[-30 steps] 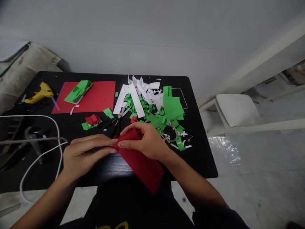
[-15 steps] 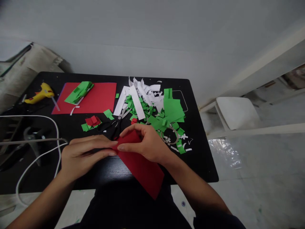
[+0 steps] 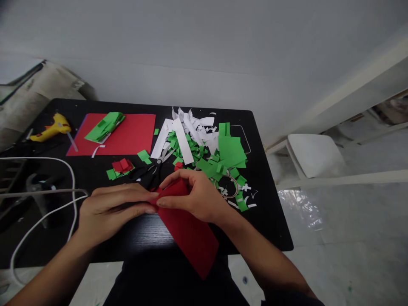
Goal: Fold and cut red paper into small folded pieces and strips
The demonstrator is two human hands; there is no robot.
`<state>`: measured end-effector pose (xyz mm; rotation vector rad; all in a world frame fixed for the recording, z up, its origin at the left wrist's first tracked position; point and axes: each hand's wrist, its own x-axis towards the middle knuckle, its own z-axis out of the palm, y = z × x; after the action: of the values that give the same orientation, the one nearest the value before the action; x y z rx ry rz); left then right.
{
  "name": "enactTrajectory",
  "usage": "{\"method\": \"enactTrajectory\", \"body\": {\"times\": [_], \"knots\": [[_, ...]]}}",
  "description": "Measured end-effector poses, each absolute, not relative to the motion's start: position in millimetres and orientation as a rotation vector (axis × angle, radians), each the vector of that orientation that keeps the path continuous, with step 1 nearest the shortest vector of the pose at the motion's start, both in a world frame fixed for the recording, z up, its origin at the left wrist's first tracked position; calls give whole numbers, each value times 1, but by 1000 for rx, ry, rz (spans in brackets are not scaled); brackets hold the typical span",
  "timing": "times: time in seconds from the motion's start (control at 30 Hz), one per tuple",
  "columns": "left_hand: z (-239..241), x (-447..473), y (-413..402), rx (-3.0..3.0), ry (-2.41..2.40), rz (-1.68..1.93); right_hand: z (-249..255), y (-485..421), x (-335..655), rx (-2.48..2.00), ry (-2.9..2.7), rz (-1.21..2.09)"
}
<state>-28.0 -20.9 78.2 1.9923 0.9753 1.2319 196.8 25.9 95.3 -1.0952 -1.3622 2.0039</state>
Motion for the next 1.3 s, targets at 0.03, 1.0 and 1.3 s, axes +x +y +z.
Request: {"method": "enactTrajectory", "body": {"times": [0.03,1.0,1.3], "knots": [[78,-28,-21,1993,976,1230,95,26,197,-1091,-1356,1998],[68,-22,-27,1922,1184,1153,87,23,198,-1132,-1446,1774],[66,-16,-28,1891,1190,1147,89,24,200,-1162,-1419,1791]]}}
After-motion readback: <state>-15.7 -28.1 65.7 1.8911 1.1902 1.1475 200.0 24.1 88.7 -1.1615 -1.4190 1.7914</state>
